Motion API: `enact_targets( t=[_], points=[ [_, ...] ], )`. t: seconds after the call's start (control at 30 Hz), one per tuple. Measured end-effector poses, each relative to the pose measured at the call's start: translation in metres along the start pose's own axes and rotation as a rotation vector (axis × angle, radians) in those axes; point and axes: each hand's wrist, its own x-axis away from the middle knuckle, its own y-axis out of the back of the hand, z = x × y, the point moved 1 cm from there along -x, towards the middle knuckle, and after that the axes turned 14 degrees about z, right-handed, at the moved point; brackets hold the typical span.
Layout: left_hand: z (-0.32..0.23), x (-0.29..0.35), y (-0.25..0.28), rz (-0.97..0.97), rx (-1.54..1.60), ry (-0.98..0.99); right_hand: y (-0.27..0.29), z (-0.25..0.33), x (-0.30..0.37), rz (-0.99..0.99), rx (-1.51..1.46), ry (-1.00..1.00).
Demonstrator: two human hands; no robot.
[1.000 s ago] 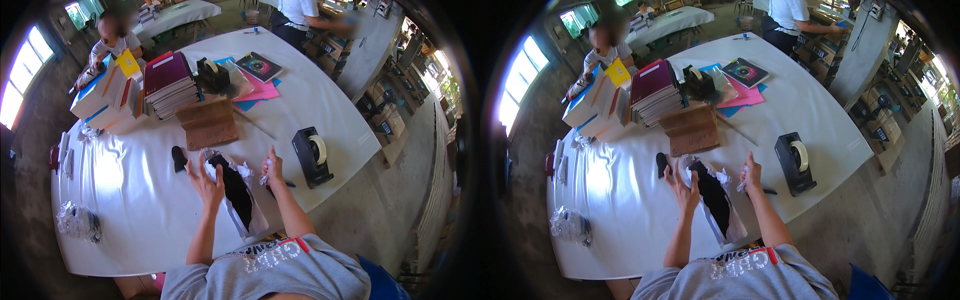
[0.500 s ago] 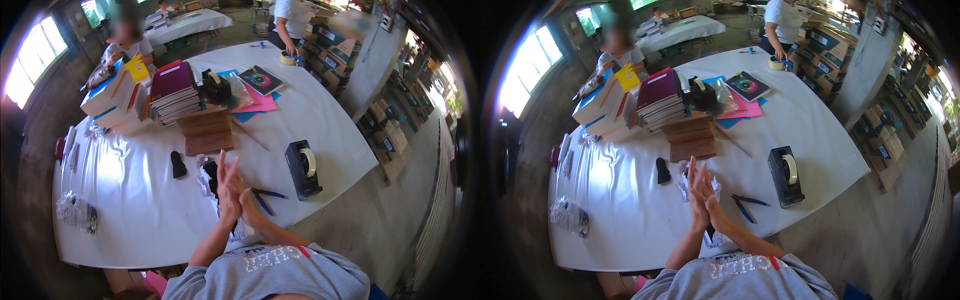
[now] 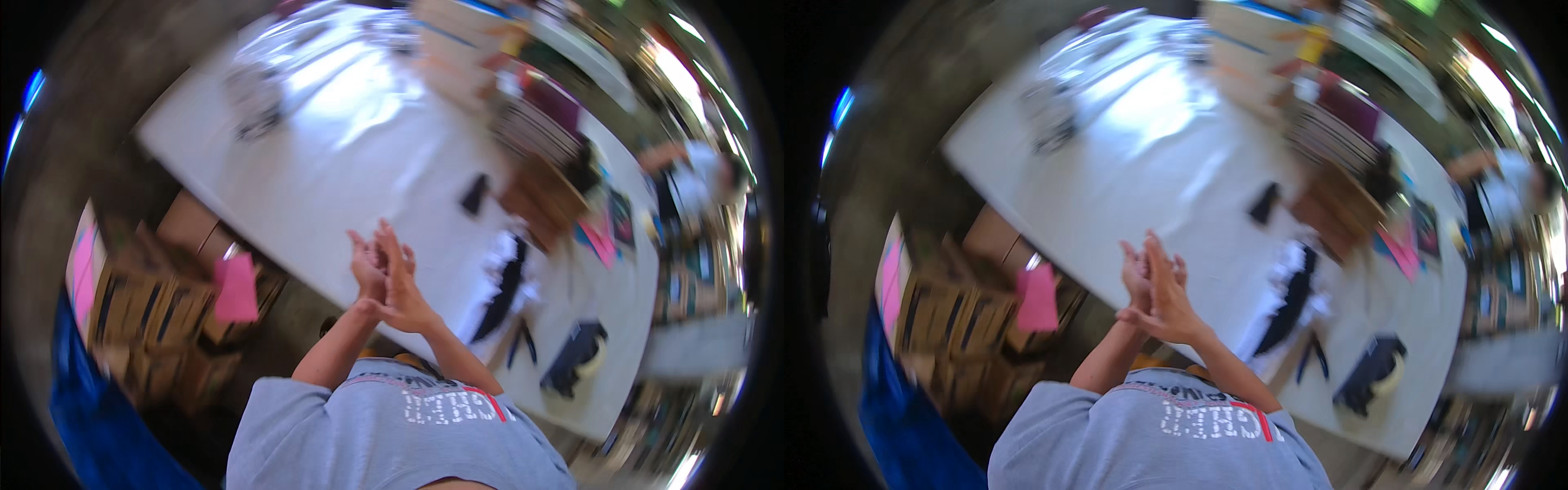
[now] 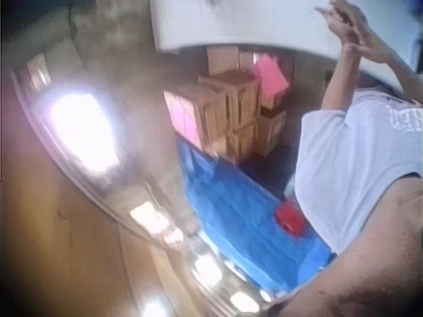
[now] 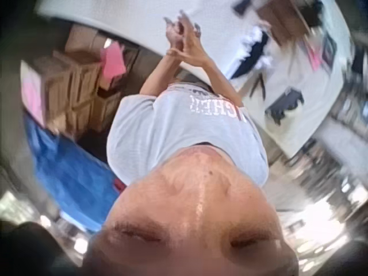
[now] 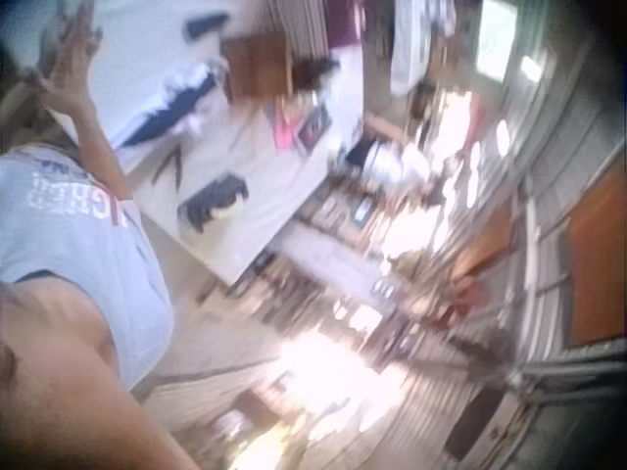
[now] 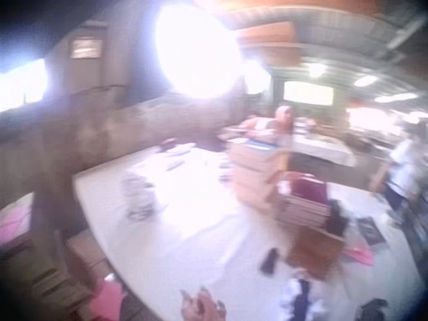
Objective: The person wraps spiral-bound notebooks in clear plastic sleeves at a table. They place a notebook into a sleeve, smooth the plastic, and seal it with tape. The person repeats this process for several notebooks and then moves a cardboard box.
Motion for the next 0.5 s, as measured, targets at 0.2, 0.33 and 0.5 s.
enact_targets(
  t=[0.2, 0.33, 0.5],
  points=[
    [-0.202, -0.051, 0.135, 0.024, -0.142, -0.192, -0.100, -0.028, -0.090, 0.242, -0.217, -0.222],
    [-0.329, -0.064, 0.175, -0.153, -0.335, -0.469, -0.123, -0.052, -0.144, 0.332, 0.233, -0.347],
    [-0.384, -0.110, 0.082, 0.241, -0.802, -0.823, -0.139, -0.101, -0.165, 0.228, 0.584, -0.383]
  ],
)
